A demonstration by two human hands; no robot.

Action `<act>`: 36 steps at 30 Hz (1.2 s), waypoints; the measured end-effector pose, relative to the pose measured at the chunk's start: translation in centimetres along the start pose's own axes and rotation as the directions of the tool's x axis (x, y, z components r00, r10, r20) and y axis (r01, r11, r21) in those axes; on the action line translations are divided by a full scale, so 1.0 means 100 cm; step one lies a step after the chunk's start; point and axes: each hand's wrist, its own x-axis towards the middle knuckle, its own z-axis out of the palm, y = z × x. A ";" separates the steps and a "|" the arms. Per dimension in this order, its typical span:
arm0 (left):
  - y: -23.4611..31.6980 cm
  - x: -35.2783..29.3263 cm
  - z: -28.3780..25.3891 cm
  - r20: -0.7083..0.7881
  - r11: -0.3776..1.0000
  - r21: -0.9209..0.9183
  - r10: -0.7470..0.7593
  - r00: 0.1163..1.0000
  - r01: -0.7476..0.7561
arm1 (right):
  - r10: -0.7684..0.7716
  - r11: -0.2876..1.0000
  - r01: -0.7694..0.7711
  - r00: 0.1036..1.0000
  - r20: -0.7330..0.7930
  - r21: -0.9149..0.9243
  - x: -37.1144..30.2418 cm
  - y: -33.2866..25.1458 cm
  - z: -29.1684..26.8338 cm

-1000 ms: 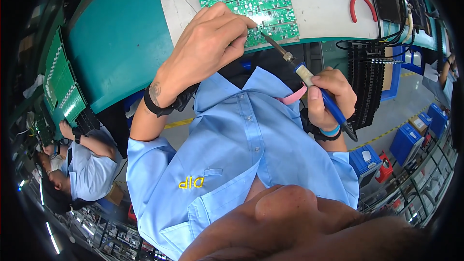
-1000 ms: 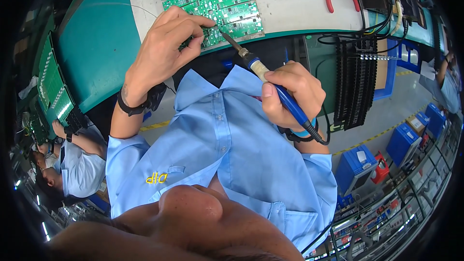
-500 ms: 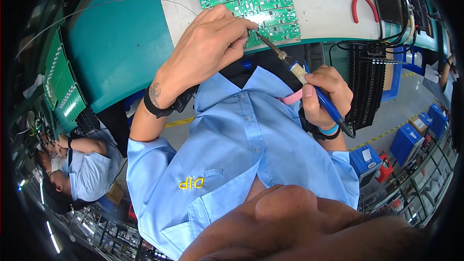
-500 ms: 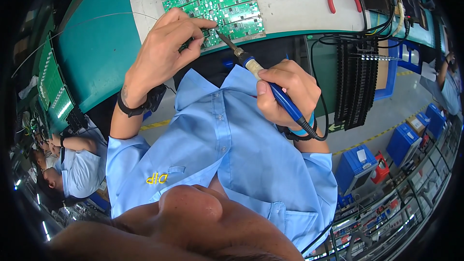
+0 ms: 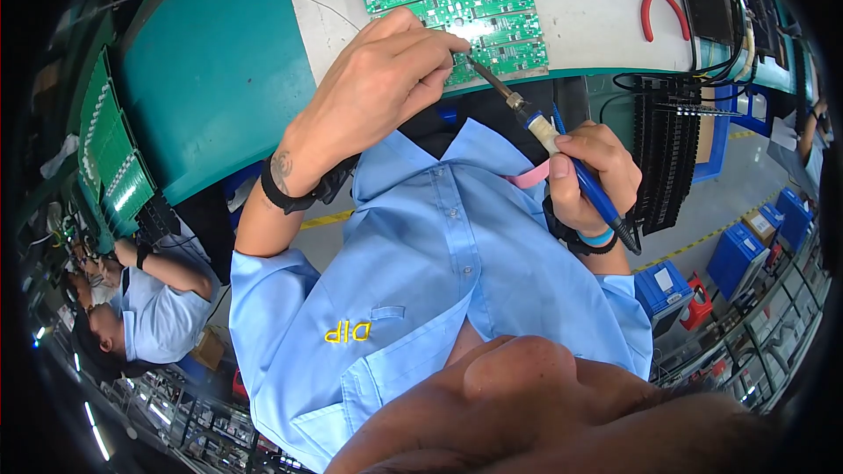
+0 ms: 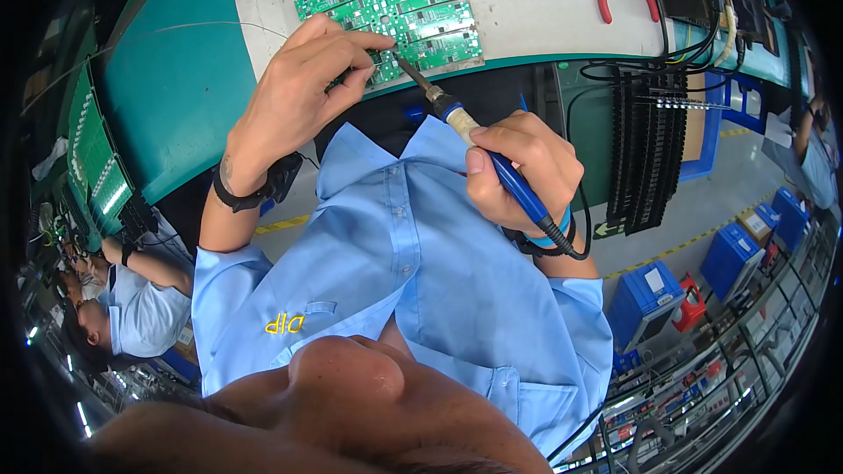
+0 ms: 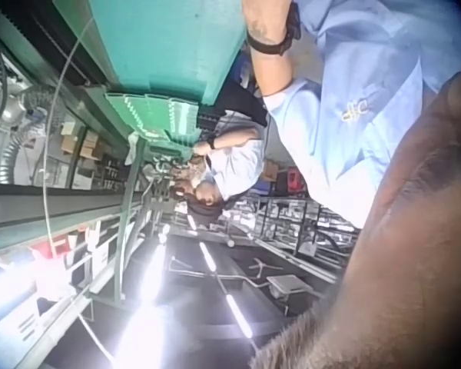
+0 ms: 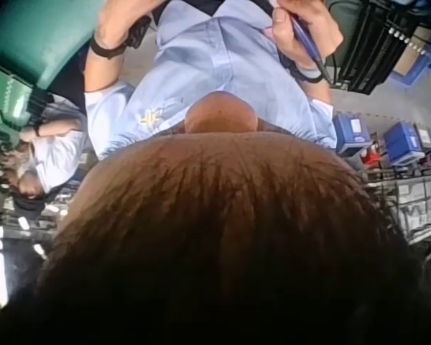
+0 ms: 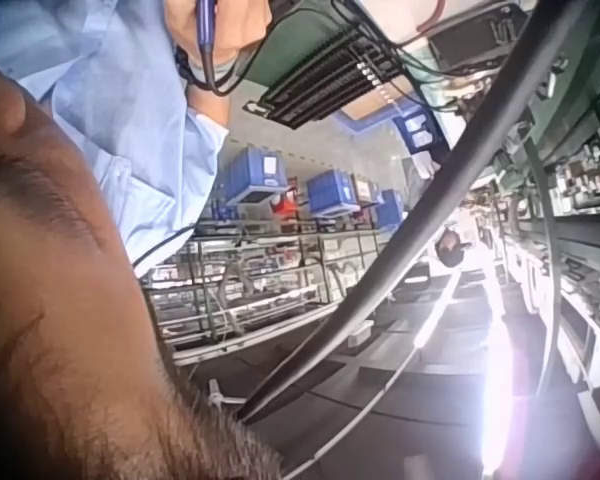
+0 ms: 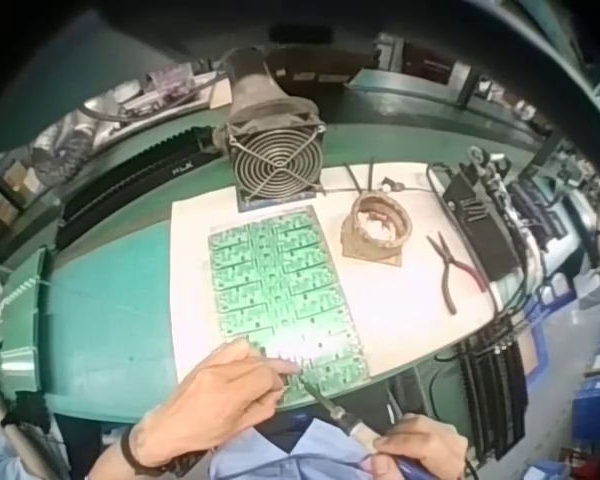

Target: Solder components onto multiple printed circuit boards at a factory workstation.

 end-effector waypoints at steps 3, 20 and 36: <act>0.000 0.000 0.000 -0.001 1.000 -0.006 0.016 1.000 -0.016 | 0.000 1.000 0.000 1.000 -0.002 -0.005 0.000 -0.001 0.001; 0.002 0.001 0.001 0.018 0.999 0.030 0.022 1.000 -0.022 | 0.014 1.000 -0.013 0.998 0.061 -0.022 -0.002 -0.004 -0.003; 0.001 0.001 0.005 -0.002 0.999 0.022 0.034 0.999 -0.034 | 0.011 1.000 -0.010 0.999 0.053 -0.024 -0.003 -0.005 -0.003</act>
